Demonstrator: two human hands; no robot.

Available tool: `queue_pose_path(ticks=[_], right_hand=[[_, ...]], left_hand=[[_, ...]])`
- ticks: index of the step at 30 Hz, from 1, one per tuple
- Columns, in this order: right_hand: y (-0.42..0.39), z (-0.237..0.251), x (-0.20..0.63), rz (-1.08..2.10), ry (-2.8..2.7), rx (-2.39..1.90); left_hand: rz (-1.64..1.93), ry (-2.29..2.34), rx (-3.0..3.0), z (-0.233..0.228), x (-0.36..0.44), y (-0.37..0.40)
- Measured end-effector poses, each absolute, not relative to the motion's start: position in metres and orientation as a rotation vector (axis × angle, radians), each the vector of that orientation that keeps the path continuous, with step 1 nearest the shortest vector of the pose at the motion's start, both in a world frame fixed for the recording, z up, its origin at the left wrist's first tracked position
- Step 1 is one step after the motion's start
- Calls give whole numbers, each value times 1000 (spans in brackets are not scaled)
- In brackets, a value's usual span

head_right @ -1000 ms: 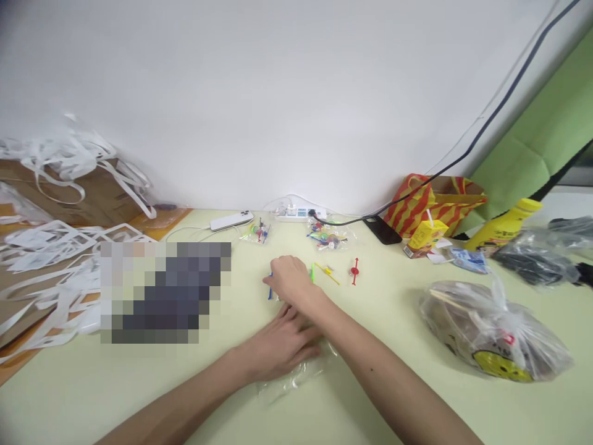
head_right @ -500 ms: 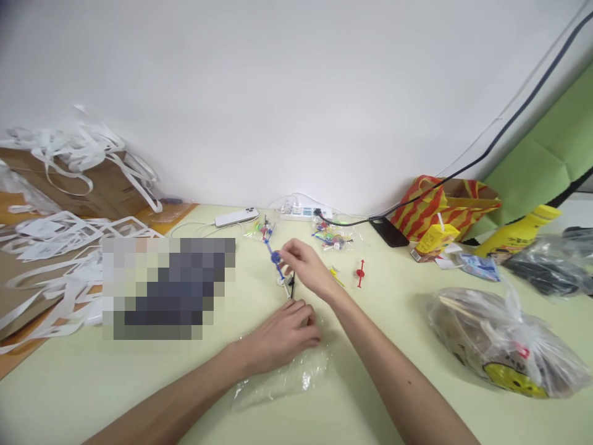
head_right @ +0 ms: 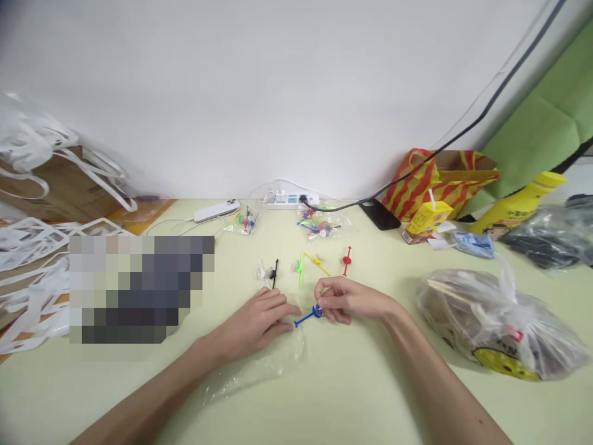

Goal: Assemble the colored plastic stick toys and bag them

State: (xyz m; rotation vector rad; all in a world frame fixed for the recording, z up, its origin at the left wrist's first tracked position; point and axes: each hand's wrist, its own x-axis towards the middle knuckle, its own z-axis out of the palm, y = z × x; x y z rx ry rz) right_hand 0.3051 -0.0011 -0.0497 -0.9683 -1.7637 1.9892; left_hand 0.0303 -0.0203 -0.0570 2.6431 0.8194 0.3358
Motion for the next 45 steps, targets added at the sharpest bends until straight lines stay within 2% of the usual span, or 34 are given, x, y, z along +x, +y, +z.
queue_pose_path(ticks=[8,17,24,35,42,45], right_hand=[[2,-43,305,1623,-1781,-974],[0,-49,297,1791,-1640,-921],[-9,-45,289,1802,-1818,-1037],[-18,-50,273,1578,-1911,-1184],[-22,-57,260,1298,-1920,-1211],[-24,-62,253,1306,-1851,-1197]], left_hand=[[303,853,2592,-55,27,-14],[348,824,2572,-57,26,-14],[316,827,2556,-59,27,-11],[346,899,2574,-71,27,-12],[401,977,2454,-61,25,-12],[460,960,2465,-55,25,-14]])
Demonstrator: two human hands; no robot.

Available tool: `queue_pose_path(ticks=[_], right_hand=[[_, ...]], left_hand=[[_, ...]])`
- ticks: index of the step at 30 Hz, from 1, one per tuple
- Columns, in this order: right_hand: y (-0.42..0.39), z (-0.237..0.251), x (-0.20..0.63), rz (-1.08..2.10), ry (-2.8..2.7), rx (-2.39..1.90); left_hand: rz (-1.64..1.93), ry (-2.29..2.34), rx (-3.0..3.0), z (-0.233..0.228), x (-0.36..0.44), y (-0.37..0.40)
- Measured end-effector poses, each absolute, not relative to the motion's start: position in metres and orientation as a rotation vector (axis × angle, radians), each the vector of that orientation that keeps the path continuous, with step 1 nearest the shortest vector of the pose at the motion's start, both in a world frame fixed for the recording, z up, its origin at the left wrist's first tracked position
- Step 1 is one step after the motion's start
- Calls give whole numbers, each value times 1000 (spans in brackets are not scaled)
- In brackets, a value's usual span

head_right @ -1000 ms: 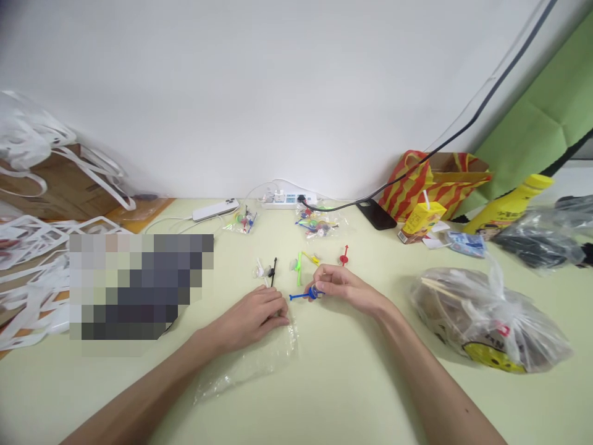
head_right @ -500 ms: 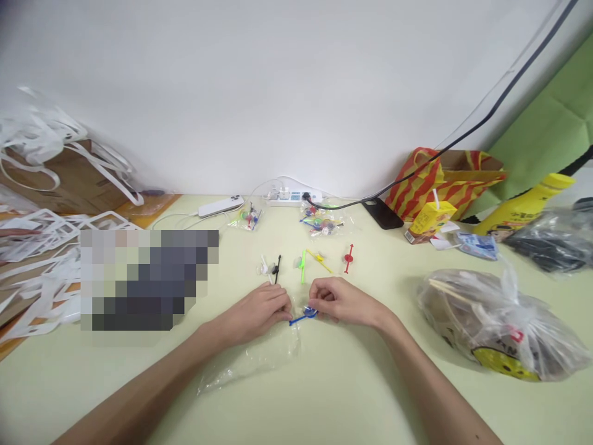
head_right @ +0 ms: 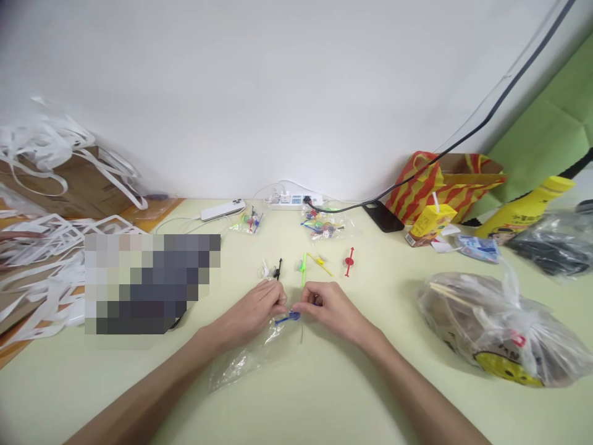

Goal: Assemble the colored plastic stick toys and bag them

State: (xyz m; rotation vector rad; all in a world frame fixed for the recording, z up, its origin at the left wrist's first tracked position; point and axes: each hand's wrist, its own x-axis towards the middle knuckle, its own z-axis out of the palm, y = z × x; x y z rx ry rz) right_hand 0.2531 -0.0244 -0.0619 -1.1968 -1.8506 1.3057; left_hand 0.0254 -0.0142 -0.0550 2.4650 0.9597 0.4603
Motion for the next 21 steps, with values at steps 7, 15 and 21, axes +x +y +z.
queue_pose_path(ticks=[7,15,21], right_hand=[[-26,-60,247,1494,-1705,-1143],[-36,-69,236,1430,-1620,-1093],[-43,-78,222,976,-1814,-1132]], left_hand=[[471,912,2439,-50,29,-17],[449,918,2422,-51,36,-24],[478,918,2403,-54,35,-24]])
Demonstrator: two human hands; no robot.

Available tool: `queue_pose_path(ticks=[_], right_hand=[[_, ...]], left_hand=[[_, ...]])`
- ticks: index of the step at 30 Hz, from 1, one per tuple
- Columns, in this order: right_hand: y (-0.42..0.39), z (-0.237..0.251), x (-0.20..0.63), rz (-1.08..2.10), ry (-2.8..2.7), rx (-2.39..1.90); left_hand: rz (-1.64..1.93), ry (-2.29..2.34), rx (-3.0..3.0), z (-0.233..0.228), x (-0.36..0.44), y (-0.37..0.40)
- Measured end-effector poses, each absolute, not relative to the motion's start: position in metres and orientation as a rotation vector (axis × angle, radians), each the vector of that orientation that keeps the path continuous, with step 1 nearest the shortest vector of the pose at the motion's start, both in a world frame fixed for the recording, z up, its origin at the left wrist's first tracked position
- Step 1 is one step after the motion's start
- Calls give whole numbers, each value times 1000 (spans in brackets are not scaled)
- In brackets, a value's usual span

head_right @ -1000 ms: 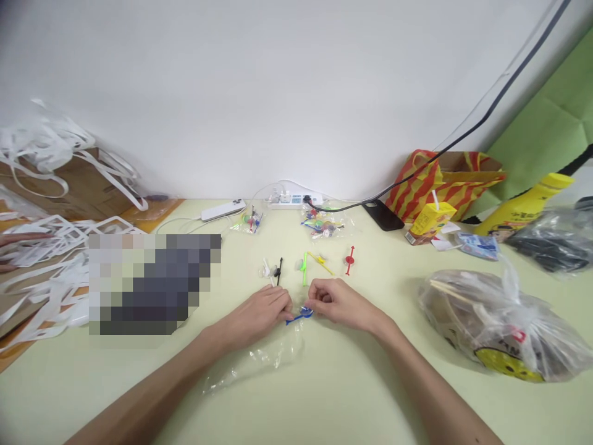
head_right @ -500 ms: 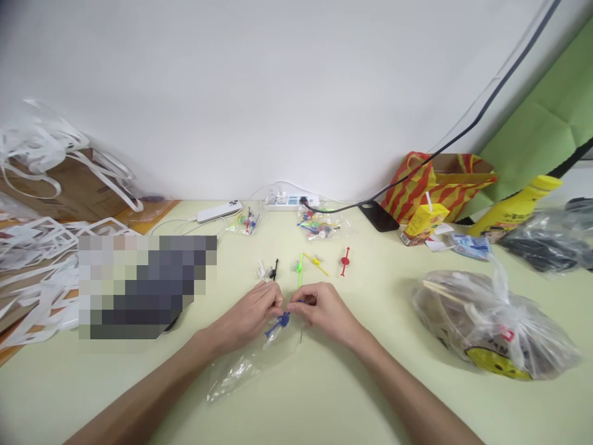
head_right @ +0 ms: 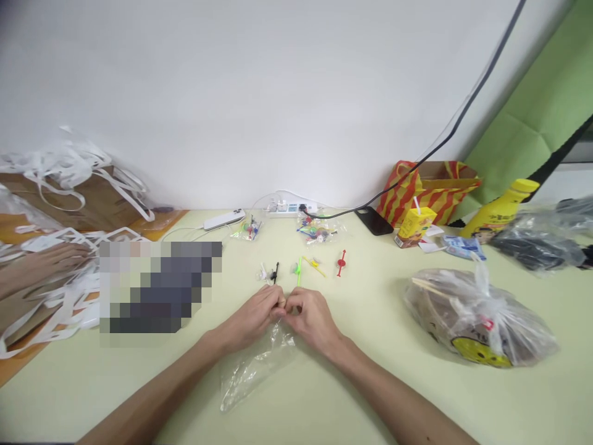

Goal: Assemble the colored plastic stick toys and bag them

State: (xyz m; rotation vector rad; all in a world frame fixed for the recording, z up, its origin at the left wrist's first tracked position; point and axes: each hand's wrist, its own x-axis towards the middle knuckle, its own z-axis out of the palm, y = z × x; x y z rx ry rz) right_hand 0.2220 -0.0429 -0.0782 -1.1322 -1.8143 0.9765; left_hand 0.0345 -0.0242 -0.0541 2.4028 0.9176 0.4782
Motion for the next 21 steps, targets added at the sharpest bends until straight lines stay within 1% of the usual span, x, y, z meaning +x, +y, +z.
queue_pose_path(ticks=[3,6,10,13,14,15,17,21], right_hand=[[-44,-80,216,807,-1880,-1113],[-45,-84,207,733,-1888,-1101],[-45,-86,204,850,-1913,-1025],[-40,-75,218,1029,-1903,-1001],[-36,-69,223,1046,-1879,-1042],[-31,-63,226,1003,-1855,-1114],[-18,-49,226,809,-1828,-1260],[15,-27,194,388,-2219,-1461]], left_hand=[[505,917,2376,-55,34,-22],[536,939,2320,-56,34,-21],[525,931,2286,-55,32,-22],[551,890,2294,-54,27,-21],[569,895,2292,-54,26,-20],[587,908,2287,-55,24,-19],[615,934,2284,-57,22,-16],[628,959,2325,-61,19,-13]])
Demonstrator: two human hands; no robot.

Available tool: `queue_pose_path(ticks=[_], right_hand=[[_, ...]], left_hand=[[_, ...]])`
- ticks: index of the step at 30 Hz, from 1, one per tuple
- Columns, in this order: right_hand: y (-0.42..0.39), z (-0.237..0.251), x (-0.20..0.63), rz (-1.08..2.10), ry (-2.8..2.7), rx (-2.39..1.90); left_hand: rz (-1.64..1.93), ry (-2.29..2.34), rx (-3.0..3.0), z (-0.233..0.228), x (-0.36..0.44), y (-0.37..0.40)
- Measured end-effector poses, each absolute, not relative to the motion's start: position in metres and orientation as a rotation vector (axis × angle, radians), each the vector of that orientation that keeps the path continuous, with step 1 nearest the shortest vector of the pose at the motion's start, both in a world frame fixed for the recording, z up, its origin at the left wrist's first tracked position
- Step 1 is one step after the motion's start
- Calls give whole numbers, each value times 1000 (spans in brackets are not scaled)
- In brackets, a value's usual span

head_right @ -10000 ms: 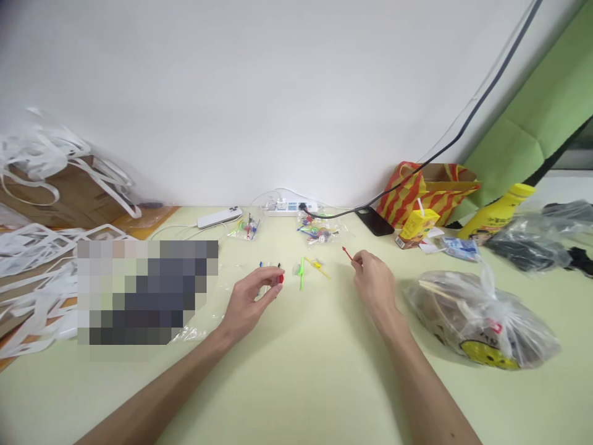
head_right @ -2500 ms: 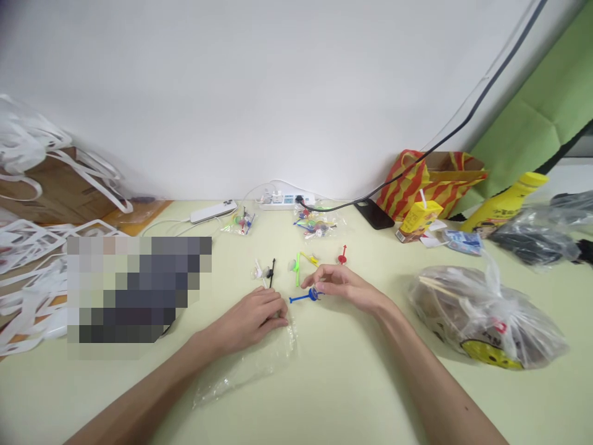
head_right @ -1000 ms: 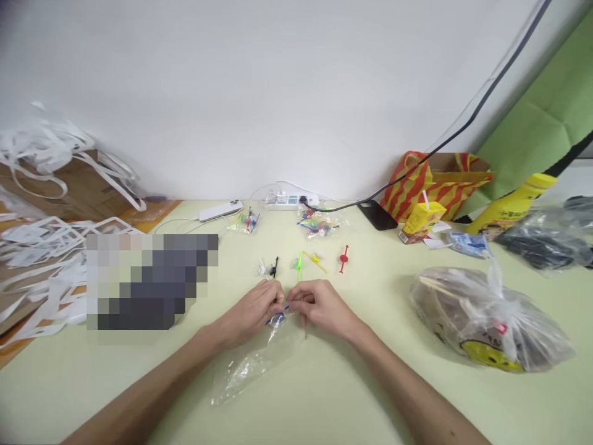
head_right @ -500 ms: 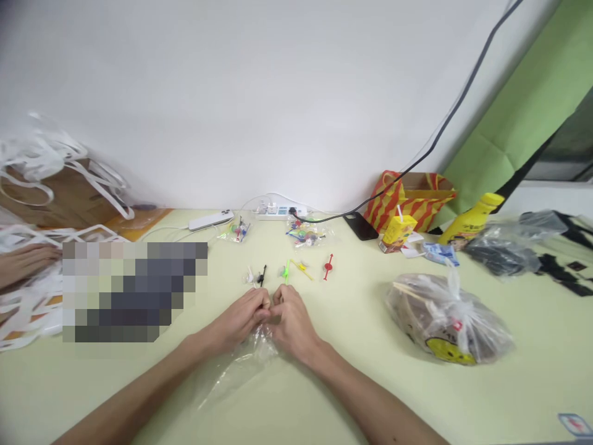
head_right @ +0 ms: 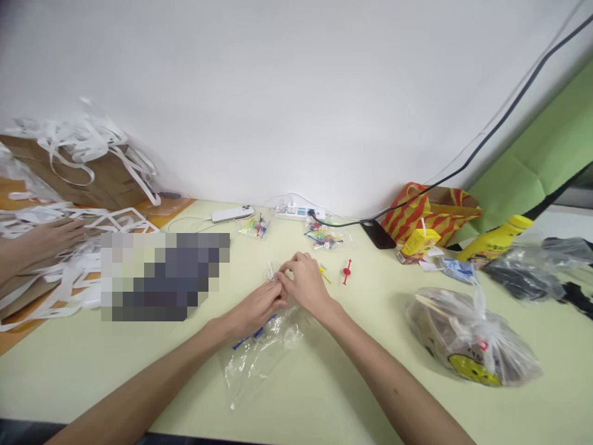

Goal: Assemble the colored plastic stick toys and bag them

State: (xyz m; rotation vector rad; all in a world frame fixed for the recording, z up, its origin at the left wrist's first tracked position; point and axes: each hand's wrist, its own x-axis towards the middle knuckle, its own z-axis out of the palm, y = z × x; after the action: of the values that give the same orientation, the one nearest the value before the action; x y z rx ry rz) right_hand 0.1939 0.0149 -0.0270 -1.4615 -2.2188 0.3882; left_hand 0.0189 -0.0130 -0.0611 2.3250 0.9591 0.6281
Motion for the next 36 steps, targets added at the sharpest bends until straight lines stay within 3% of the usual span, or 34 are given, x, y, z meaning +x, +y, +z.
queue_pose_path(ticks=[4,9,15,18,21,28,36], right_hand=[[47,-21,158,378,-2333,-1493],[65,-29,135,584,-2424,-1433],[50,-2,160,863,-2244,-1143],[33,1,204,1348,-1865,-827],[19,-17,252,1535,-1805,-902],[7,-45,293,1679,-1890,-1144],[-14,-39,257,1577,-2132,-887]], left_hand=[[595,929,2358,-62,18,-14],[549,880,2368,-61,19,-17],[527,903,2379,-58,20,-20],[543,889,2373,-57,19,-20],[542,880,2360,-55,19,-20],[523,917,2321,-51,22,-20],[445,908,2313,-56,25,-23]])
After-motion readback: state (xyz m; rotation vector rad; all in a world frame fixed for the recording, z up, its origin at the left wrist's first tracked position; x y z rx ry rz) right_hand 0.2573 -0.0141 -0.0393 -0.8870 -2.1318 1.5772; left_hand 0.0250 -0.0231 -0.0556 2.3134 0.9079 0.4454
